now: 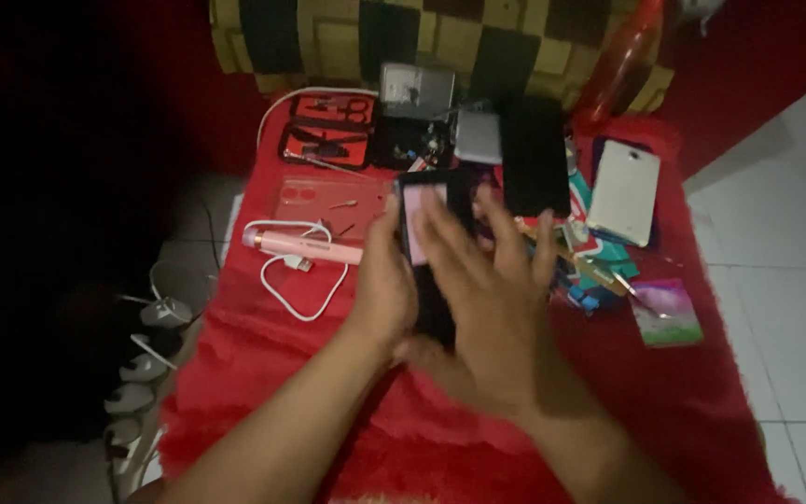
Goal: Disassembling a smartphone by removing screws and the battery, followed by cleaning the device with a cloth.
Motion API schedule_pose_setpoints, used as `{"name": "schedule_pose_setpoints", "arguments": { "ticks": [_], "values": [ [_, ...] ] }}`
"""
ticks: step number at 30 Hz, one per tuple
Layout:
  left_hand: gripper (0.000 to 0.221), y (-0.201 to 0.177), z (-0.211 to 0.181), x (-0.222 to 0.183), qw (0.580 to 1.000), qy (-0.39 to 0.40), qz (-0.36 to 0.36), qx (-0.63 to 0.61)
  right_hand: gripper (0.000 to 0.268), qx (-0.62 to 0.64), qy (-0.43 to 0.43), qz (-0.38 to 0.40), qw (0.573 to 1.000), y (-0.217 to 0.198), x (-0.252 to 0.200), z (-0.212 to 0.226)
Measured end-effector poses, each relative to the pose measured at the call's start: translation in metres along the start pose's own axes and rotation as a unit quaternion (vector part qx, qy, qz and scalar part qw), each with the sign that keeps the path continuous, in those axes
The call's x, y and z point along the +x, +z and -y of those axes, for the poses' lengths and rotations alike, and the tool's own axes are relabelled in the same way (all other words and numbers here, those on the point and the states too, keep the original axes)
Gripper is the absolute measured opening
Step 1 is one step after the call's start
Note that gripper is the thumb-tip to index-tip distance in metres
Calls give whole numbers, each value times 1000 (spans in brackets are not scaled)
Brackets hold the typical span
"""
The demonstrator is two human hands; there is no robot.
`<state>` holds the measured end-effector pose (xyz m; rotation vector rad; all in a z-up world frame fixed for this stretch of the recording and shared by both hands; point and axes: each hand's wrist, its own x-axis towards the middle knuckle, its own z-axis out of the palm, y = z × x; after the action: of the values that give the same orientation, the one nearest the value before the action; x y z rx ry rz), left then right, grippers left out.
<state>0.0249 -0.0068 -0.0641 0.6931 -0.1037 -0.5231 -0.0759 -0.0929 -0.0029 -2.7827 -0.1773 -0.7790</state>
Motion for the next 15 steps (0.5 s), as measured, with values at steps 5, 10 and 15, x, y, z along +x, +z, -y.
{"name": "schedule_pose_setpoints", "arguments": {
  "ticks": [5,10,15],
  "values": [
    [61,22,-15,-18,998,0,63,7,91,-24,28,13,999,-9,-10,-11],
    [54,14,-13,-14,998,39,17,34,86,15,-17,20,1000,-14,-5,-2],
    [52,10,-14,-12,996,11,79,-49,91,10,3,32,999,-16,-11,-4]
  ]
}}
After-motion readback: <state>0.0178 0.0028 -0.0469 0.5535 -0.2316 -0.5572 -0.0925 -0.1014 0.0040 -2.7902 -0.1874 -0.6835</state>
